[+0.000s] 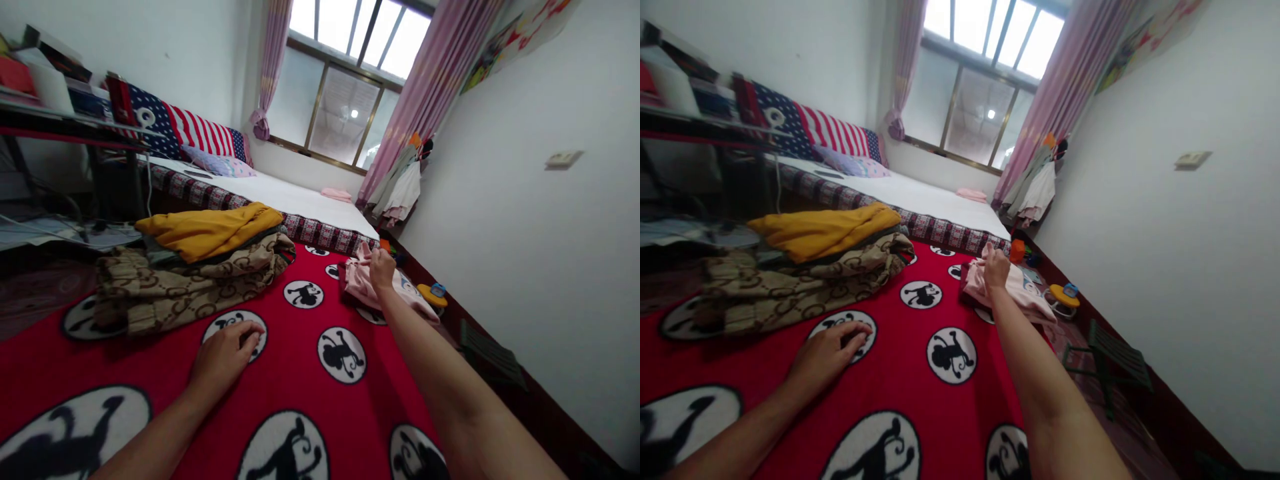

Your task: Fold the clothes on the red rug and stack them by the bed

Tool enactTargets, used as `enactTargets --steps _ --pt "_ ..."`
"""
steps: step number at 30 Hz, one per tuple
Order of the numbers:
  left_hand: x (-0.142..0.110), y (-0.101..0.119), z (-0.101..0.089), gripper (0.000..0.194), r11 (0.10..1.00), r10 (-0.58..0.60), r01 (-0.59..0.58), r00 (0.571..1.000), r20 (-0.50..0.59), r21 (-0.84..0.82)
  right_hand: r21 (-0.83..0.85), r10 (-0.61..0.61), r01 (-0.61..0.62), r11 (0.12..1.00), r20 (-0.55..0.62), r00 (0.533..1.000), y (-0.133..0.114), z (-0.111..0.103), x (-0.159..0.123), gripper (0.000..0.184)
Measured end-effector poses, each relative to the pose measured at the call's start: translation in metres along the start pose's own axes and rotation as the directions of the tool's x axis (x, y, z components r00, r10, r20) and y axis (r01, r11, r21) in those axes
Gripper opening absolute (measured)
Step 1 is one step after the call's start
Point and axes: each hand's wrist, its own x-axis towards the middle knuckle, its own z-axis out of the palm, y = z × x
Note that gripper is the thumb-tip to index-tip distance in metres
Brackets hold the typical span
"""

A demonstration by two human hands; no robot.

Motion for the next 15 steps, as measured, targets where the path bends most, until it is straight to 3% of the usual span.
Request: enactTargets --steps 4,6,8,9,11,13,15 --pt "0.0 0.002 -0.001 0.03 1.0 -0.008 0.008 1.0 -0.025 0.008 -0.142 -0.049 0.053 0.988 0.033 0.998 -0.005 0.009 -0.01 0.042" --pt "-0.001 0.002 0.0 0.029 1.0 -0.007 0.007 1.0 -0.024 0.005 -0.284 0.021 0.004 0.959 0.083 0.996 0.002 0.016 -0.018 0.057" --pt "-0.001 0.002 0.0 0.029 1.0 0.0 0.0 1.0 -0.018 0.007 -0.327 0.156 -0.12 0.937 0.087 0.984 0.014 0.022 -0.02 0.077" --pt "-0.001 0.002 0.001 0.029 1.0 0.003 -0.002 1.0 -0.018 0.009 -0.312 0.223 -0.189 0.931 0.079 0.972 0.019 0.023 -0.018 0.076" --pt "-0.001 0.002 0.001 0.029 1.0 -0.001 0.002 1.0 -0.016 0.016 -0.255 0.318 -0.292 0.922 0.068 0.946 0.03 0.024 -0.01 0.058" --pt "0.0 0.003 0.0 0.029 1.0 -0.015 0.015 1.0 -0.008 0.021 -0.214 0.357 -0.339 0.916 0.054 0.932 0.038 0.022 -0.001 0.045" --pt "0.0 0.003 0.0 0.03 0.999 -0.025 0.025 1.0 0.002 0.021 -0.18 0.364 -0.356 0.917 0.01 0.931 0.043 0.019 0.001 0.05"
